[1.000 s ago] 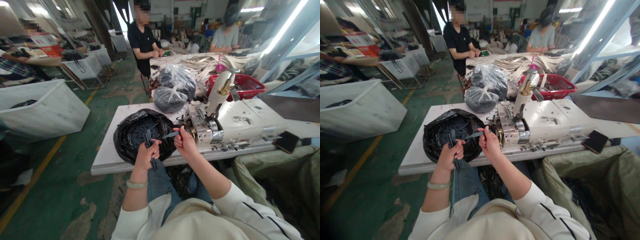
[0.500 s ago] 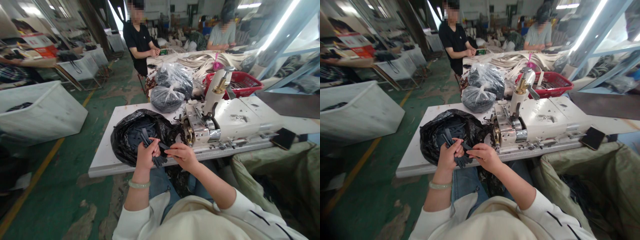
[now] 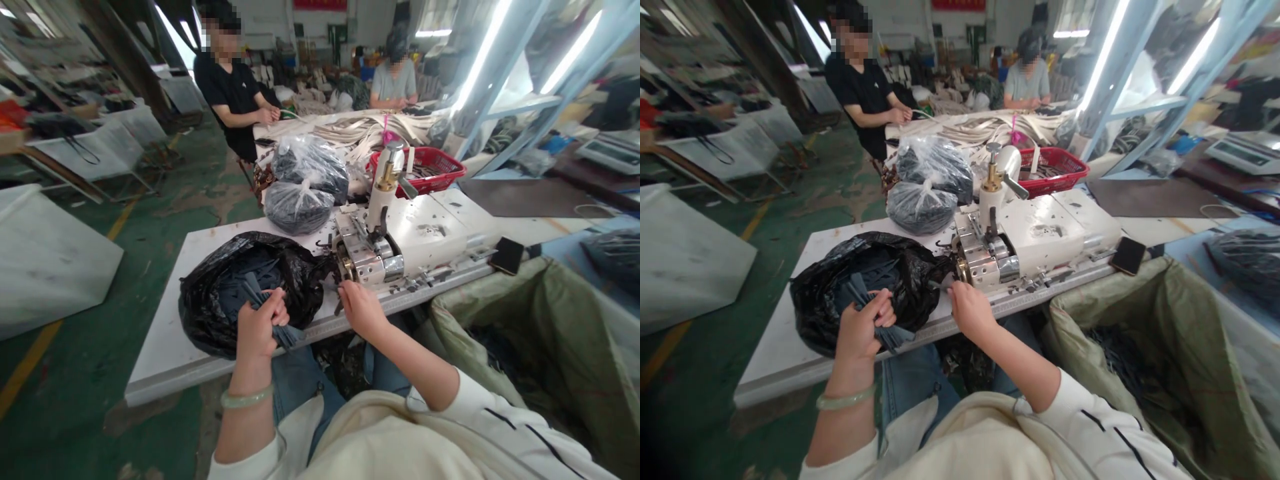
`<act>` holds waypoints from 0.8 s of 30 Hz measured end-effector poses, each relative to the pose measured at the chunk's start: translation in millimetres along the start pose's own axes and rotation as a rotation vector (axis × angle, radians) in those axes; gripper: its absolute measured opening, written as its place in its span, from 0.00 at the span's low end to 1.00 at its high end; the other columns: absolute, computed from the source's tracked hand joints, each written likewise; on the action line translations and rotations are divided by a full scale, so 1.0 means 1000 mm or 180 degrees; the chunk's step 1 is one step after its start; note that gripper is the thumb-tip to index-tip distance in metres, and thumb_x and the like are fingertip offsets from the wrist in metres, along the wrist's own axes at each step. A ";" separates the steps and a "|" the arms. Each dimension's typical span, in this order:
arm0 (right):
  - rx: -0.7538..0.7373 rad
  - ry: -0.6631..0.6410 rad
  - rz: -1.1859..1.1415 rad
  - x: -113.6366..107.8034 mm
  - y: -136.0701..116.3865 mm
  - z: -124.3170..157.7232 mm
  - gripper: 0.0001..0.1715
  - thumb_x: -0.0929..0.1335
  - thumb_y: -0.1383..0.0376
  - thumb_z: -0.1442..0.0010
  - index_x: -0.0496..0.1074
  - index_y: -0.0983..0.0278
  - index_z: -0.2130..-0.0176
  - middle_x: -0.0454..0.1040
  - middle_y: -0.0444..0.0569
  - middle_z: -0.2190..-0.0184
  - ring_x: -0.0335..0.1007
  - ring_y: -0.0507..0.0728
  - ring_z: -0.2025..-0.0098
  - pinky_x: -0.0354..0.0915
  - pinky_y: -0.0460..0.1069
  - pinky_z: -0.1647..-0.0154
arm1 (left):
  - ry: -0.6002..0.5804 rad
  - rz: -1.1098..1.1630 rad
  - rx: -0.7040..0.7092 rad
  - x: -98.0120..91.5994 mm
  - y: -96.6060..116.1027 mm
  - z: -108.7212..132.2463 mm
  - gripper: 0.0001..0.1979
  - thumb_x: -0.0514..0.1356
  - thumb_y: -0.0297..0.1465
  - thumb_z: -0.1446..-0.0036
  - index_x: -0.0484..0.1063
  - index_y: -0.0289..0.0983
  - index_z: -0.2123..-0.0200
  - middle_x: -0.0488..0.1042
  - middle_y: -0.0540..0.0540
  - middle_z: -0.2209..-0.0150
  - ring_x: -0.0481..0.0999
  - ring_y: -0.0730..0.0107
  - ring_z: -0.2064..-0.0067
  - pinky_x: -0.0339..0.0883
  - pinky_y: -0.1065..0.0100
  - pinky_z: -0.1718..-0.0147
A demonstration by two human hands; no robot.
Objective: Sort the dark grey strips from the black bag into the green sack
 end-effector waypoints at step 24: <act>0.2708 -0.0816 -0.5493 -0.034 0.078 -0.016 0.17 0.59 0.63 0.37 0.53 0.61 0.77 0.43 0.32 0.89 0.30 0.44 0.88 0.33 0.38 0.92 | 0.0156 -0.0008 -0.0279 -0.035 -0.010 -0.009 0.11 0.69 0.29 0.59 0.70 0.32 0.76 0.60 0.57 0.87 0.54 0.85 0.87 0.49 0.79 0.87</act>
Point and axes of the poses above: each hand's wrist, its own z-axis away from the middle knuckle, its own x-axis out of the palm, y = z × x, the point moved 5 cm from there along -z, towards the middle knuckle
